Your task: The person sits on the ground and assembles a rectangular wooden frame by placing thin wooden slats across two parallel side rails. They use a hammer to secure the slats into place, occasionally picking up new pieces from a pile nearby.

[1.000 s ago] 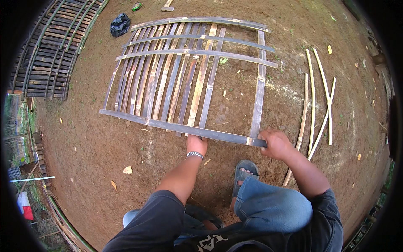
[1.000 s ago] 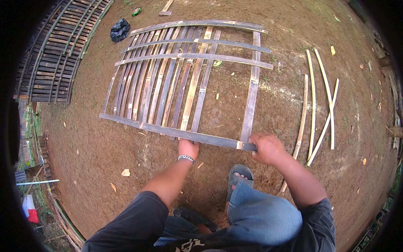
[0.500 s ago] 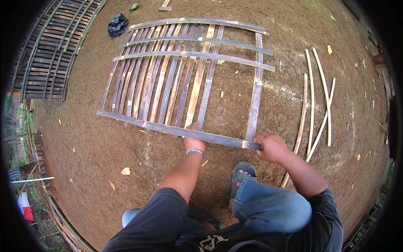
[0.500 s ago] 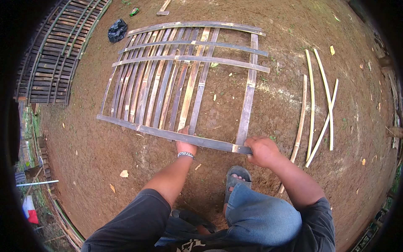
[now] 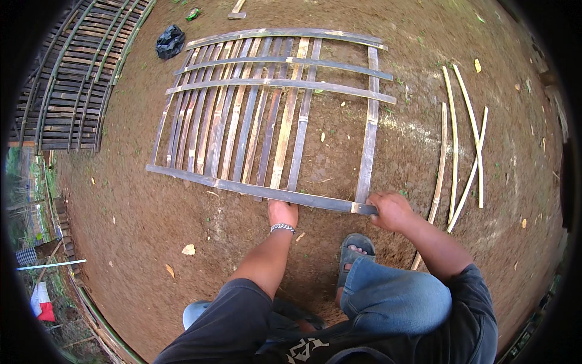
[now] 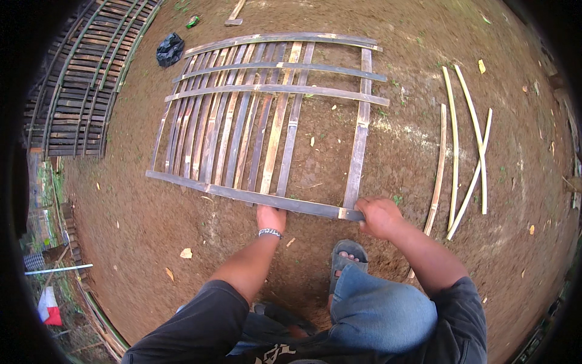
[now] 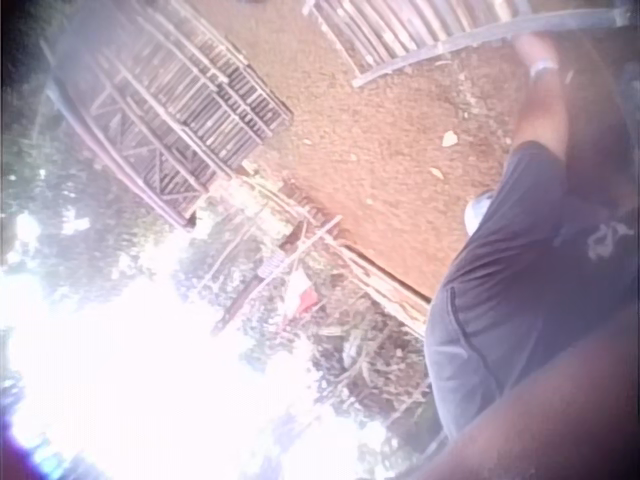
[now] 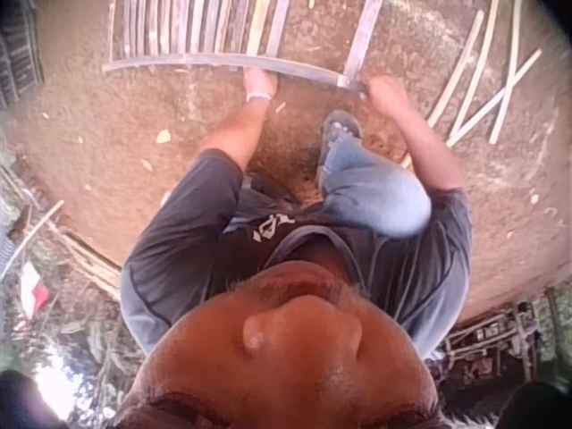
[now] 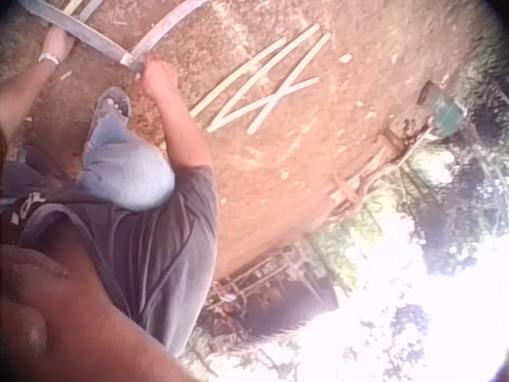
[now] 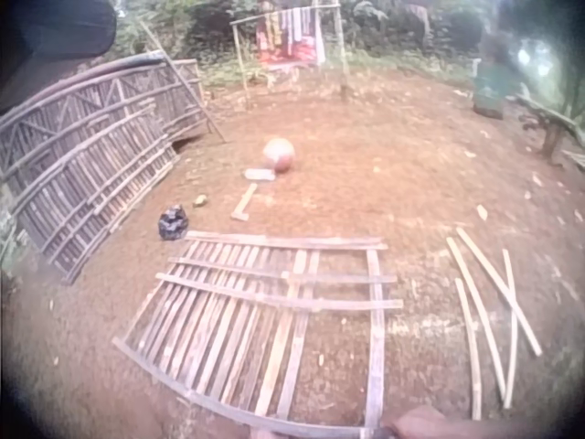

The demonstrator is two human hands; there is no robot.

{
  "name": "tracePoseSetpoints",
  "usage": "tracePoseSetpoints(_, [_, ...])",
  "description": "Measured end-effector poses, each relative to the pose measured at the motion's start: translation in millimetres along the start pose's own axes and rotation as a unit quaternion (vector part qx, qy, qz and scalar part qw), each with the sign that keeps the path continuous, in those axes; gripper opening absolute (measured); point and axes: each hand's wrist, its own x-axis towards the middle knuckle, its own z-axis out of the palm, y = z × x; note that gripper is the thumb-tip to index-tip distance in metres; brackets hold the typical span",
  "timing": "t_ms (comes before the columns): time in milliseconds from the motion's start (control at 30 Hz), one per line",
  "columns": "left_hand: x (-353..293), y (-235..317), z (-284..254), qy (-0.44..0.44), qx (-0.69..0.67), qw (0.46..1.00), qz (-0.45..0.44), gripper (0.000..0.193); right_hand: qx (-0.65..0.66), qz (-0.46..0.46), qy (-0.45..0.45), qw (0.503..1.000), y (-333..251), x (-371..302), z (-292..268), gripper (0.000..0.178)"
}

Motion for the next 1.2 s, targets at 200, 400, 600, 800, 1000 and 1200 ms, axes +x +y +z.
tracePoseSetpoints(200, [-21, -26, 5, -0.014, -0.004, 1.0, 0.024, 0.044, 0.011, 0.017, 0.022, 1.0, 11, 3, 20, 0.034])
tracePoseSetpoints(400, [-63, -34, -4, -0.068, -0.035, 0.997, -0.003, 0.043, -0.001, 0.038, 0.048, 0.998, 28, -6, 42, 0.038])
tracePoseSetpoints(600, [-71, -42, -27, -0.158, 0.013, 0.984, 0.079, 0.037, 0.085, 0.347, 0.309, 0.881, 132, -53, 28, 0.038])
tracePoseSetpoints(800, [-60, -18, -62, -0.257, 0.024, 0.956, 0.142, 0.036, 0.06, 0.661, 0.291, 0.689, 252, -129, 46, 0.041])
tracePoseSetpoints(1000, [-51, -22, -83, -0.351, 0.14, 0.916, 0.138, 0.035, 0.074, 0.674, 0.227, 0.699, 304, -158, 32, 0.046])
tracePoseSetpoints(1200, [-61, -11, -97, -0.442, 0.156, 0.877, 0.104, 0.04, 0.089, 0.705, 0.222, 0.667, 356, -175, 39, 0.057])
